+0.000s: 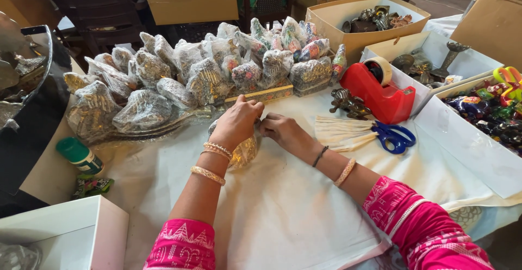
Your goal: The person wraps a small decorative figurine in bubble wrap, securing it with adhesive tape. They then place the wrapped item into a white box and retrieve a new sheet of bubble wrap to continue the process.
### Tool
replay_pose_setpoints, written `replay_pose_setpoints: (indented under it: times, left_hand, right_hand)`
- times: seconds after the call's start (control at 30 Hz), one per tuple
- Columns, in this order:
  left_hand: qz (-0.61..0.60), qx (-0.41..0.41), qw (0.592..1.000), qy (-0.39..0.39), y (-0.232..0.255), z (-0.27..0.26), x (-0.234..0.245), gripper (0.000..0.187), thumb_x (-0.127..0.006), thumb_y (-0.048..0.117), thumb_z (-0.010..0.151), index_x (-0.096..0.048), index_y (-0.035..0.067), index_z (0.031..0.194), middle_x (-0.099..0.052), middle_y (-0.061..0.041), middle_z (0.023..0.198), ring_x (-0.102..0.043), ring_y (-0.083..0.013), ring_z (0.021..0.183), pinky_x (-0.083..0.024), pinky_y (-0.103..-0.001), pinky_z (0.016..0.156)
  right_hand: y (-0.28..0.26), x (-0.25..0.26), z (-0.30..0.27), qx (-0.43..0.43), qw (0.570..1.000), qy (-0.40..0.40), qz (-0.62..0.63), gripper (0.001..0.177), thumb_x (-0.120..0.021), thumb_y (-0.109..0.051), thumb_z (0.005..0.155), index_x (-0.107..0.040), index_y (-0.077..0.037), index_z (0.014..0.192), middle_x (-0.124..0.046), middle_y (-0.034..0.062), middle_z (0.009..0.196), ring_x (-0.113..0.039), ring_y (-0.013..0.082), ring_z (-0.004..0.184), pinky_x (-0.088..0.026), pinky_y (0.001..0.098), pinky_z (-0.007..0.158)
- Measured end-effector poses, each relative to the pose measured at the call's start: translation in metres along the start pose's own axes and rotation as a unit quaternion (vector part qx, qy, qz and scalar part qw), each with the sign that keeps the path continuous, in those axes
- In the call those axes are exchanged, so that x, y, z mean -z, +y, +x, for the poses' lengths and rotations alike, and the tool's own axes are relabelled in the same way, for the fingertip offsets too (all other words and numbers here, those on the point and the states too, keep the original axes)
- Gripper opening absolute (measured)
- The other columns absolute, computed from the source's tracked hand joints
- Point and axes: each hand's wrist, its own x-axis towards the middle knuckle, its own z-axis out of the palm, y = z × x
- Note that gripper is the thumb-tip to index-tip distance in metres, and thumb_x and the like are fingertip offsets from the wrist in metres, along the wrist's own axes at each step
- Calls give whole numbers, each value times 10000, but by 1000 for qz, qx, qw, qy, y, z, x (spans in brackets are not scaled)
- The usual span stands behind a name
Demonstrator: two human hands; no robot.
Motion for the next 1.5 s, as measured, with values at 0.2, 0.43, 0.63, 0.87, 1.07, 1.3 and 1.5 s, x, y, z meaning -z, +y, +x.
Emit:
replay_pose_setpoints:
  times: [0.2, 0.43, 0.63, 0.87, 1.07, 1.3, 1.5]
  left_hand:
    - [1, -12, 1000, 16, -5, 0, -5, 166, -730, 2, 772, -629, 28, 901, -687, -115, 922, -594, -391, 1007, -525, -434, 841]
    - [-5, -16, 1000, 16, -4, -1, -1, 171, -707, -28, 748, -634, 30, 892, -686, -117, 934, -591, -396, 996, -520, -435, 860]
    - [0, -29, 999, 12, -4, 0, -1, 224, -704, -51, 712, -634, 28, 909, -685, -125, 951, -588, -398, 1007, -502, -433, 884]
    - [13, -21, 1000, -4, -4, 1, 1, 232, -698, -66, 707, -636, 27, 910, -691, -126, 963, -594, -382, 1007, -503, -415, 915]
    - [1, -7, 1000, -8, -5, 2, 0, 245, -697, -79, 711, -640, 22, 926, -701, -116, 987, -592, -381, 1017, -512, -411, 920]
    - [-4, -27, 1000, 4, 2, -2, 7, 249, -727, -19, 725, -696, 79, 951, -701, -96, 1000, -592, -384, 1005, -513, -422, 900]
    - [-23, -15, 1000, 8, -10, -1, -3, 148, -700, -15, 781, -636, 43, 902, -689, -114, 957, -589, -393, 987, -504, -450, 896]
  right_hand:
    - [3, -14, 2, 39, 998, 49, -8, 136, -695, 29, 870, -625, -27, 972, -647, 127, 959, -656, 315, 914, -548, 386, 805]
    - [-6, -10, 5, 91, 989, 45, -107, 128, -660, -41, 896, -660, -43, 1024, -646, 122, 1000, -620, 324, 963, -541, 419, 851]
    - [-22, -3, 12, 59, 991, 58, -102, 244, -689, -31, 889, -619, -37, 1122, -644, 134, 1024, -609, 334, 979, -535, 432, 822]
    - [6, -28, 13, -127, 988, 87, 3, 334, -795, -72, 861, -507, -38, 1027, -663, 151, 911, -691, 319, 801, -575, 402, 706]
    - [11, -33, 17, -109, 989, 95, 38, 397, -720, 19, 821, -443, -26, 1102, -683, 163, 881, -713, 335, 791, -573, 413, 666]
    - [43, -29, 17, -239, 959, 16, 151, 406, -798, -43, 900, -432, -27, 1075, -614, 121, 767, -632, 182, 696, -541, 366, 620]
    - [57, -6, 8, -222, 895, -104, 372, 392, -777, 21, 850, -490, -104, 1086, -572, 8, 1026, -658, 98, 912, -573, 272, 823]
